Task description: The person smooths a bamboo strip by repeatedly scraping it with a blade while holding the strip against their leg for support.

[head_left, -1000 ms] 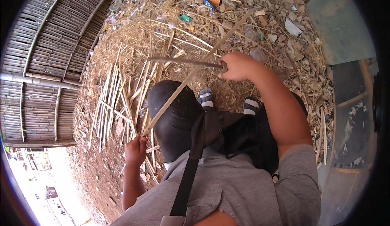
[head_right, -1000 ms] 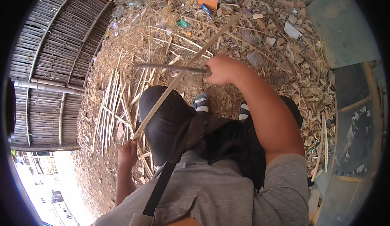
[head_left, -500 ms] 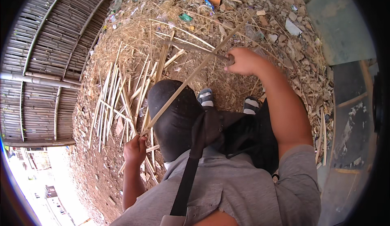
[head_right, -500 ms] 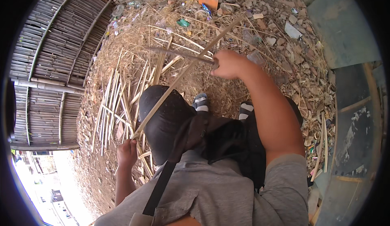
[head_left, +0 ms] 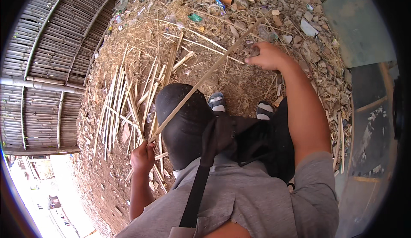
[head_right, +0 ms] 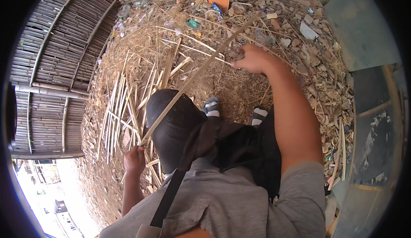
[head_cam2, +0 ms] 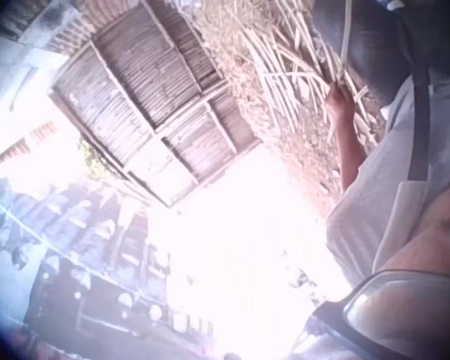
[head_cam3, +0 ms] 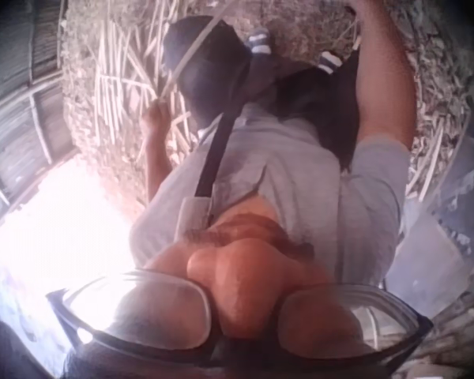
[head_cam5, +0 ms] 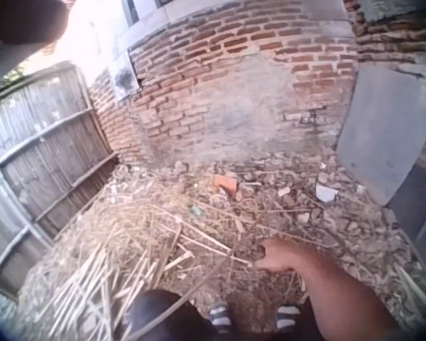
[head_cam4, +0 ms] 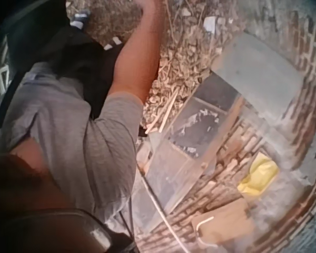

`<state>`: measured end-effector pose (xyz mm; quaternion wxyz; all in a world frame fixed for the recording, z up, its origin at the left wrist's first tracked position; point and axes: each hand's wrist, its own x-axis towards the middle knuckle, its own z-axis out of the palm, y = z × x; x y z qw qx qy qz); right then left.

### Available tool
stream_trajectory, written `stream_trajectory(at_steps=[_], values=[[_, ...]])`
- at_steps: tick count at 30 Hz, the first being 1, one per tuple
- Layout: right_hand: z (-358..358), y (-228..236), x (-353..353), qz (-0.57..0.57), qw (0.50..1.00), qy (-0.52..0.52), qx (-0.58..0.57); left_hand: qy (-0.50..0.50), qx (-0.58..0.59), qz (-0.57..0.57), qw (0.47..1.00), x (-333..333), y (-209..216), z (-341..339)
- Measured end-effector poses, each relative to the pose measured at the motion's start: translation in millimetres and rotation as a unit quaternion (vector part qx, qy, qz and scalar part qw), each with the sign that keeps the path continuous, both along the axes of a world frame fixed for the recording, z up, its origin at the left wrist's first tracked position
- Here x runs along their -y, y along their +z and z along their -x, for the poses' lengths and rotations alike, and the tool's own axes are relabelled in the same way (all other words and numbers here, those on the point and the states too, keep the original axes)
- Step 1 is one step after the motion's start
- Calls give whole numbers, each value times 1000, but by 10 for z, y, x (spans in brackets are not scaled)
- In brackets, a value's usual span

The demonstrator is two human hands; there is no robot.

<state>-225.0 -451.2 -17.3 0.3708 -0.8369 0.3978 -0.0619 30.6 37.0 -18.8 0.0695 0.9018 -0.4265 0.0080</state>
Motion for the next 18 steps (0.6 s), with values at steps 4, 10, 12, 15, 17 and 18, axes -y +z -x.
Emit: stream_trajectory(at_steps=[4, 10, 12, 15, 17, 18], values=[[-294, 107, -425, 12, 987, 153, -53, -2, -21, -11, 1000, 13, 51, 22], [-268, 43, -226, 18, 983, 177, -54, 26, -31, -5, 999, -28, -45, -10], [-87, -233, 22, 48, 996, 73, 0, 11, -31, 5, 999, -21, -95, -47], [-48, -197, 45, 27, 998, -37, 42, 1, -32, 5, 999, 1, -64, -36], [-72, -102, -43, -16, 999, -45, 25, 9, -42, 0, 999, 1, -53, -24], [-126, -64, -136, 7, 1000, 28, 7, 9, -41, -1, 999, -2, -54, -21]])
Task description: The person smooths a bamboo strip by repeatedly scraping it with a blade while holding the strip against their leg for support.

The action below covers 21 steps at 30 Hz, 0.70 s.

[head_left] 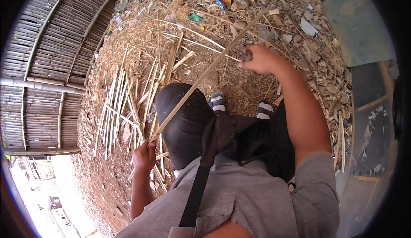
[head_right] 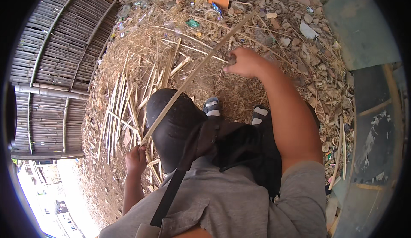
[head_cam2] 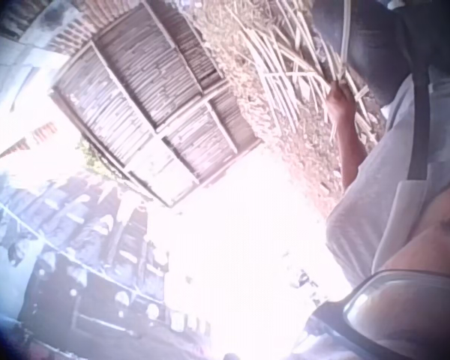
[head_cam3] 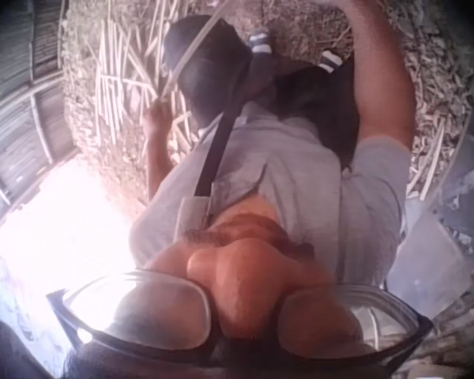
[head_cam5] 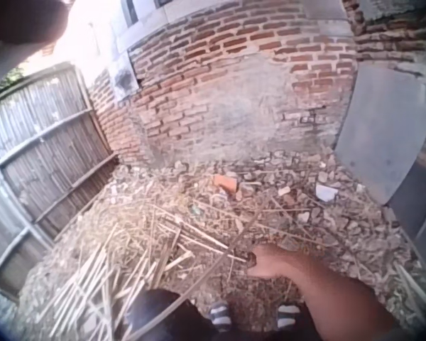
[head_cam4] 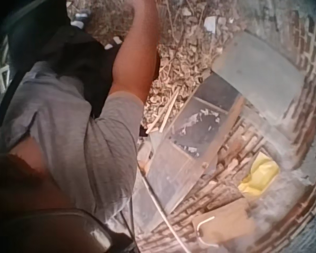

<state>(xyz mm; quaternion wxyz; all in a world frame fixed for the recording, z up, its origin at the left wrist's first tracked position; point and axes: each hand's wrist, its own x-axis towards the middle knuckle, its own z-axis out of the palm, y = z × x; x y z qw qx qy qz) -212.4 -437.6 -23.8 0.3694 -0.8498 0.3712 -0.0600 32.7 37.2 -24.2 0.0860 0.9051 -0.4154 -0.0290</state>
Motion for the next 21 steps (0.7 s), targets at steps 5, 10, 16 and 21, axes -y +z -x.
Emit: stream_trajectory(at_steps=[5, 10, 16, 21], values=[[-216, 344, -483, 37, 974, 214, -69, -9, -3, 14, 1000, -18, 47, 36], [-64, 82, -24, 10, 990, 135, -40, -18, -6, 27, 999, -3, -91, -22], [124, 181, 125, -4, 999, 0, -41, -13, 2, 10, 1000, -1, 2, -1], [-70, 332, -279, 13, 981, 161, -104, -3, 29, 8, 1000, 21, 59, 70]])
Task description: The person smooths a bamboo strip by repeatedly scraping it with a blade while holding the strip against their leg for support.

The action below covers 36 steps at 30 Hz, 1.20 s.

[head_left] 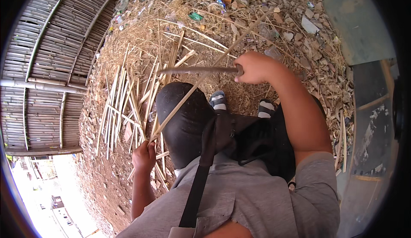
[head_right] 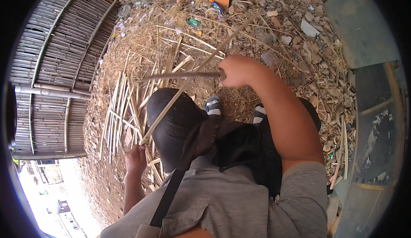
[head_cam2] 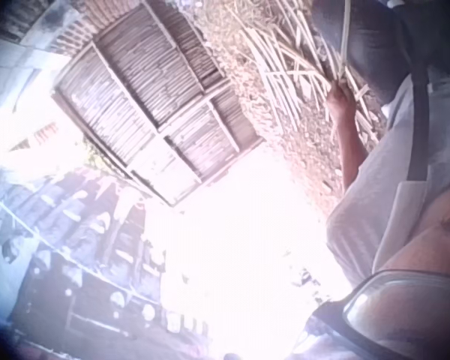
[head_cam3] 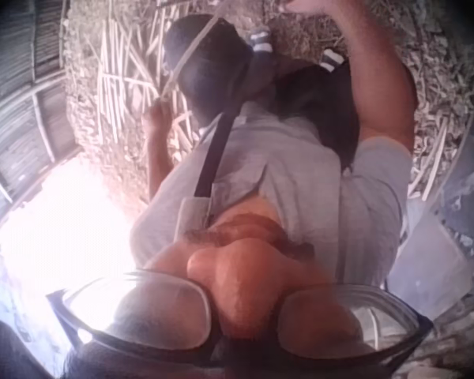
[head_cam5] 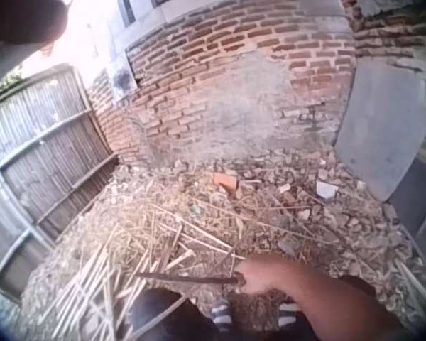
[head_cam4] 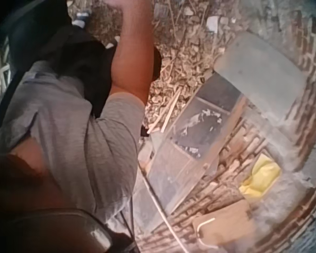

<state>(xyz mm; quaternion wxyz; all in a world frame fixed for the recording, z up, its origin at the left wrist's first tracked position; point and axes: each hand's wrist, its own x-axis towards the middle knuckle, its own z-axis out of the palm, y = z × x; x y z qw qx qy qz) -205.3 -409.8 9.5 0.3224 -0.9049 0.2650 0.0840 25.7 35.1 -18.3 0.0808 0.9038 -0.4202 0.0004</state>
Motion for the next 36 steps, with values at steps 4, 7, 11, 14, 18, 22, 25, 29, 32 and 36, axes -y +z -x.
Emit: stream_trajectory(at_steps=[4, 7, 11, 14, 18, 22, 25, 29, 32, 36], values=[[51, -119, 164, 27, 998, 52, -2, 38, 27, -23, 999, 2, -66, 35], [156, -55, 399, -142, 977, -159, -8, 16, 49, 13, 999, -48, -194, 19], [203, 48, 327, -120, 980, -154, -44, 0, 52, 16, 999, -51, -190, 5], [118, -202, 178, -6, 1000, -23, 17, 10, 43, -13, 999, -25, -139, 34], [75, -66, 178, -15, 998, 53, -31, 6, 56, 8, 998, -66, -172, -1], [204, -15, 484, -97, 986, -130, -42, 10, 93, 29, 995, -66, -247, -9], [248, -49, 479, -114, 972, -201, -38, -4, 105, 38, 994, -34, -239, 23], [51, -39, 32, -27, 999, -27, -4, 4, 89, 21, 996, -36, -209, 52], [-4, 55, 0, -32, 998, 55, -3, 4, 68, 20, 997, -22, -187, 12], [233, -277, 575, -218, 970, -106, 33, -6, 28, 19, 999, -35, -235, -72]])
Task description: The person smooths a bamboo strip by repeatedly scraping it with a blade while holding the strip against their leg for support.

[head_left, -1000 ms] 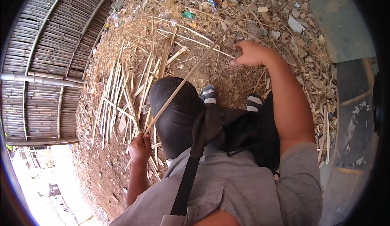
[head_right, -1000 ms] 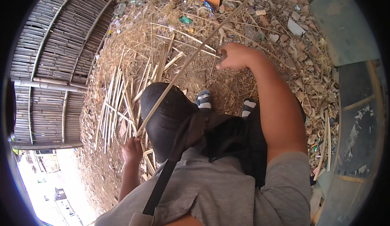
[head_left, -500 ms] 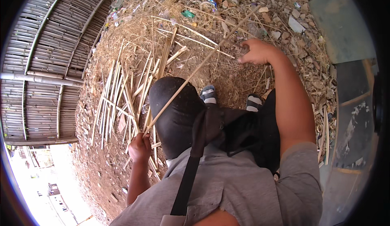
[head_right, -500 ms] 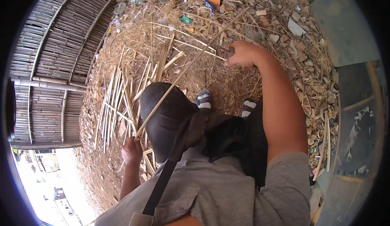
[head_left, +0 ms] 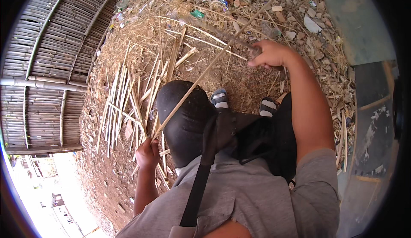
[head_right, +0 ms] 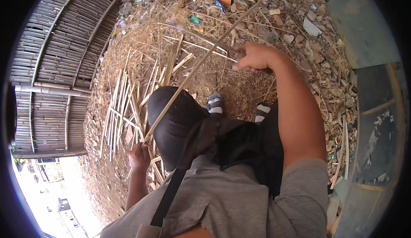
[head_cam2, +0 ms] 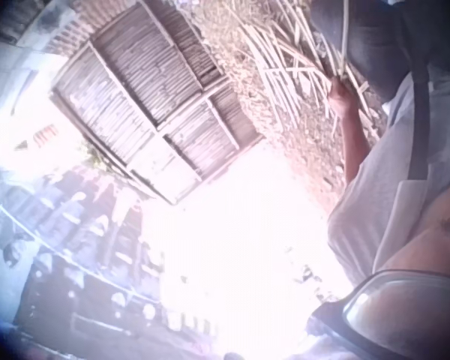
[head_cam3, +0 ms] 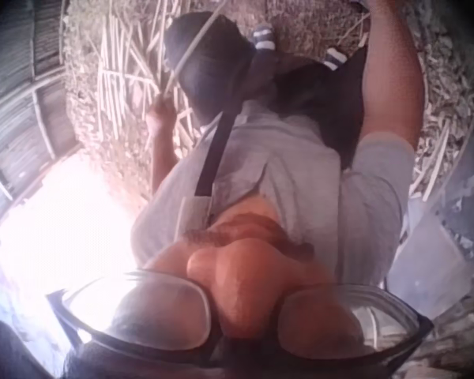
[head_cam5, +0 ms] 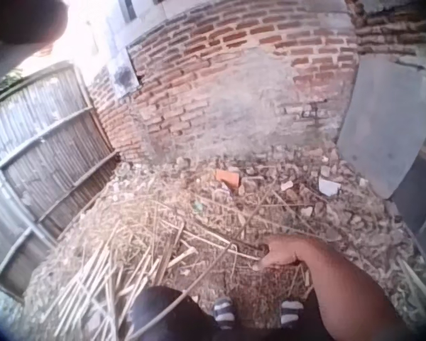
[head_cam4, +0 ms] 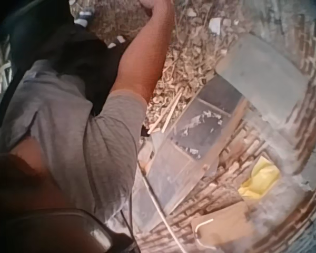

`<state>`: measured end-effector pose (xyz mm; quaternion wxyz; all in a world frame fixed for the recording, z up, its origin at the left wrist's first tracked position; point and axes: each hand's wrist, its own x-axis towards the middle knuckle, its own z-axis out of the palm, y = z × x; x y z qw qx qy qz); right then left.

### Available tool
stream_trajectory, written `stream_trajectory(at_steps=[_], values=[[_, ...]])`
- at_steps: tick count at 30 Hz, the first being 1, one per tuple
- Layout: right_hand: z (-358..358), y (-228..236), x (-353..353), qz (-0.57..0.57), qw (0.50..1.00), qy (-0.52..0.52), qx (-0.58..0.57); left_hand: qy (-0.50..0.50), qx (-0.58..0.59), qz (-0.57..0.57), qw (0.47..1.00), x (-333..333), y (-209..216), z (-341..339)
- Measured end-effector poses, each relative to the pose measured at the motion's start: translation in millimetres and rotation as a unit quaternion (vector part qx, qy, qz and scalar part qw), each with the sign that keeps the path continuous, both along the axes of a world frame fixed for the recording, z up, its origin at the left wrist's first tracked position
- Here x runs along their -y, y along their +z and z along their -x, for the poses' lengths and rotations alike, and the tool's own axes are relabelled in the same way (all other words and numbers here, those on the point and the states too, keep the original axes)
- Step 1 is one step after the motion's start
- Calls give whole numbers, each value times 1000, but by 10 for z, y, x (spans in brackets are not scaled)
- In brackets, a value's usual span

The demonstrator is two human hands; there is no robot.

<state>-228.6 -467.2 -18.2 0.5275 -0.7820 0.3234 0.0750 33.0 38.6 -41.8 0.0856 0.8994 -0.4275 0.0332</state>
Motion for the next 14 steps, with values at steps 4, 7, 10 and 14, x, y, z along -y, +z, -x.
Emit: stream_trajectory(at_steps=[4, 7, 10, 14], values=[[152, 7, 175, -3, 994, -109, 7, -13, -27, -7, 1000, 39, 67, -38], [-26, -63, -140, 174, 981, -75, 44, -14, -74, -16, 997, 72, 180, -34], [-273, 75, -514, 228, 970, 75, 22, 0, -127, -24, 992, 127, 321, 0], [-374, 304, -780, 306, 935, 180, -6, 22, -128, -37, 991, 104, 354, -4]])
